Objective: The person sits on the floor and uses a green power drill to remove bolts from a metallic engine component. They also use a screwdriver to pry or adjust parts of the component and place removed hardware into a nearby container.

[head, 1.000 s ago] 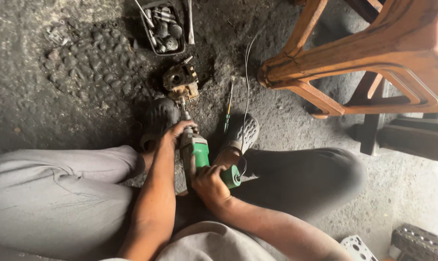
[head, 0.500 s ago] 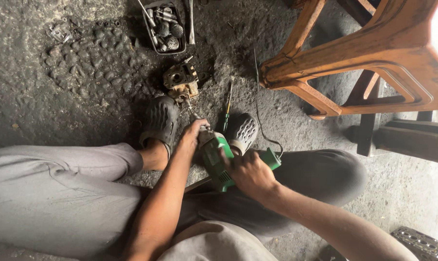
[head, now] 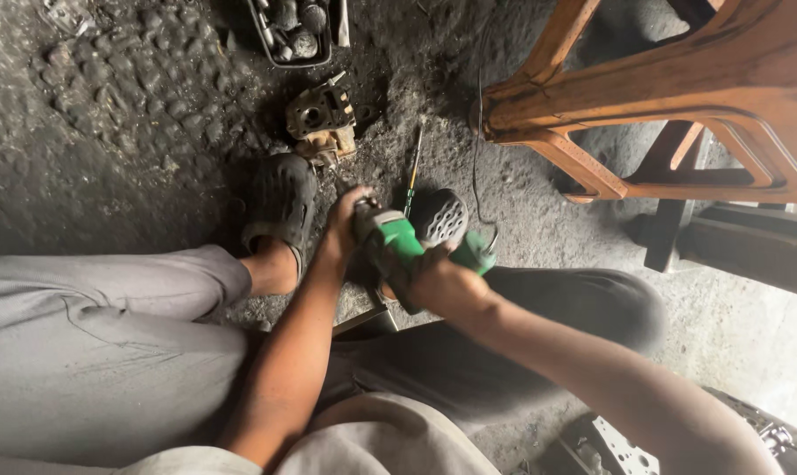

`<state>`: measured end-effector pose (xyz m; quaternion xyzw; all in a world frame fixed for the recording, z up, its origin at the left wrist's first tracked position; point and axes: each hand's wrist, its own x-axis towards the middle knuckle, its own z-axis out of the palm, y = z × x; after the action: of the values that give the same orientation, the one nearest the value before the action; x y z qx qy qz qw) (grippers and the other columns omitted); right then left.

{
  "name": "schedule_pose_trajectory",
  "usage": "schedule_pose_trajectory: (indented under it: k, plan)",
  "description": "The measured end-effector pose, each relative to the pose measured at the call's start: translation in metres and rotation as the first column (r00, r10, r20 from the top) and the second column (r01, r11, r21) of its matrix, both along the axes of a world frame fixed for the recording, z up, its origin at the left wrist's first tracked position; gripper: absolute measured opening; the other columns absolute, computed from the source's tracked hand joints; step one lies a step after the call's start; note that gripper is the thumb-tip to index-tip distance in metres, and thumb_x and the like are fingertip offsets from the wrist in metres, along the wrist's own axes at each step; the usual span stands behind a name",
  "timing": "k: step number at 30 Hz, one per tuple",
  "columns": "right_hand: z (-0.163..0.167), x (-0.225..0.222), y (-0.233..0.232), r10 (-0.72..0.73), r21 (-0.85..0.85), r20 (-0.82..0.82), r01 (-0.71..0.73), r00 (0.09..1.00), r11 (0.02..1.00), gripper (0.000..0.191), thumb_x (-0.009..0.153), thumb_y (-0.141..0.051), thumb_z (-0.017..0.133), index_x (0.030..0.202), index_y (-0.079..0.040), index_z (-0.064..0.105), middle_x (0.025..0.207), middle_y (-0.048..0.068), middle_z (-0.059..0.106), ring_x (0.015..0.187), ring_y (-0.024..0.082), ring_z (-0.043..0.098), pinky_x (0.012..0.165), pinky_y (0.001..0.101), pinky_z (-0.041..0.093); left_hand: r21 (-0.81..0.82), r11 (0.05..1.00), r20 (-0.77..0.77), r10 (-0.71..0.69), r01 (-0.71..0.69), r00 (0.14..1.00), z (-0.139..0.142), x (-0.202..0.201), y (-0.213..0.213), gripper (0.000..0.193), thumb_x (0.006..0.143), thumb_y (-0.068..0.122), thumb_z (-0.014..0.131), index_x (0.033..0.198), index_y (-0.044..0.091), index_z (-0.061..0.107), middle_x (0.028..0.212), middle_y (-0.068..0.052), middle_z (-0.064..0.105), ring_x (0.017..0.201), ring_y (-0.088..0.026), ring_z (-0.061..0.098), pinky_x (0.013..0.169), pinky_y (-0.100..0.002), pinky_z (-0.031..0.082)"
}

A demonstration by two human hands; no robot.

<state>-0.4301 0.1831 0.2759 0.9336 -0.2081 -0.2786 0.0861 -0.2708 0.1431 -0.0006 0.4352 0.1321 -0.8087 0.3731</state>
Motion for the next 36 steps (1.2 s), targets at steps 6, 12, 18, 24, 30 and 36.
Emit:
schedule_pose_trajectory:
  k: [6,12,18,24,30,36]
  plan:
    - [0.038,-0.03,-0.099,-0.352,0.358,-0.363,0.478,0.863,0.802,0.034,0.089,-0.031,0.066,0.122,-0.023,0.071,0.081,0.006,0.071,0.073,0.019,0.072,0.068,0.0361,0.059,-0.067,0.912,-0.456,0.333,-0.405,0.825,0.043,-0.021,-0.007,0.035,0.097,0.037,0.064,0.1,0.002,0.063,0.088,-0.011,0.069,0.084,-0.021,0.072,0.081,-0.035,0.064]
    - [0.035,-0.048,-0.146,-0.75,0.518,-0.028,0.652,0.661,0.554,0.091,0.068,-0.008,0.07,0.152,-0.035,0.047,0.094,0.008,0.077,0.082,0.025,0.077,0.077,0.0411,0.063,-0.055,0.851,-0.274,0.49,-0.523,0.827,0.077,-0.041,-0.026,0.039,0.104,0.04,0.054,0.103,0.003,0.068,0.096,-0.01,0.073,0.087,-0.019,0.075,0.08,-0.031,0.065]
    - [0.025,-0.049,-0.139,-0.838,0.65,0.297,0.547,0.457,0.528,0.09,0.066,-0.008,0.075,0.151,-0.016,0.048,0.098,0.017,0.076,0.089,0.028,0.075,0.081,0.0421,0.058,-0.234,0.727,-0.722,0.315,-0.646,0.616,0.048,-0.029,-0.046,0.034,0.112,0.034,0.057,0.097,0.005,0.067,0.088,-0.008,0.071,0.081,-0.018,0.073,0.08,-0.032,0.065]
    - [0.048,-0.006,-0.087,-0.757,0.363,-0.139,0.744,0.638,0.561,0.089,0.074,-0.019,0.071,0.157,-0.022,0.039,0.081,0.01,0.072,0.072,0.027,0.072,0.064,0.0389,0.061,-0.02,0.961,-0.436,0.239,-0.275,0.868,0.062,0.01,-0.027,0.037,0.091,0.037,0.067,0.099,0.001,0.065,0.083,-0.011,0.069,0.074,-0.021,0.07,0.067,-0.029,0.061]
    - [0.026,0.027,-0.005,-0.341,0.165,0.018,0.333,0.94,0.928,0.077,0.085,-0.018,0.065,0.157,-0.005,0.04,0.08,0.006,0.072,0.067,0.021,0.071,0.064,0.0359,0.056,-0.07,0.991,0.074,-0.105,0.111,0.992,0.03,0.039,-0.018,0.019,0.086,0.022,0.075,0.095,0.011,0.063,0.081,-0.003,0.067,0.067,-0.017,0.067,0.063,-0.029,0.059]
    - [-0.027,0.046,0.057,-0.296,-0.115,0.213,0.325,0.931,0.939,0.068,0.086,-0.025,0.054,0.148,0.002,0.042,0.085,0.021,0.073,0.078,0.038,0.071,0.072,0.0482,0.055,-0.101,0.957,0.136,-0.257,0.272,0.957,-0.002,0.045,-0.016,0.019,0.084,0.022,0.077,0.088,0.011,0.062,0.073,-0.004,0.065,0.059,-0.016,0.063,0.061,-0.032,0.056]
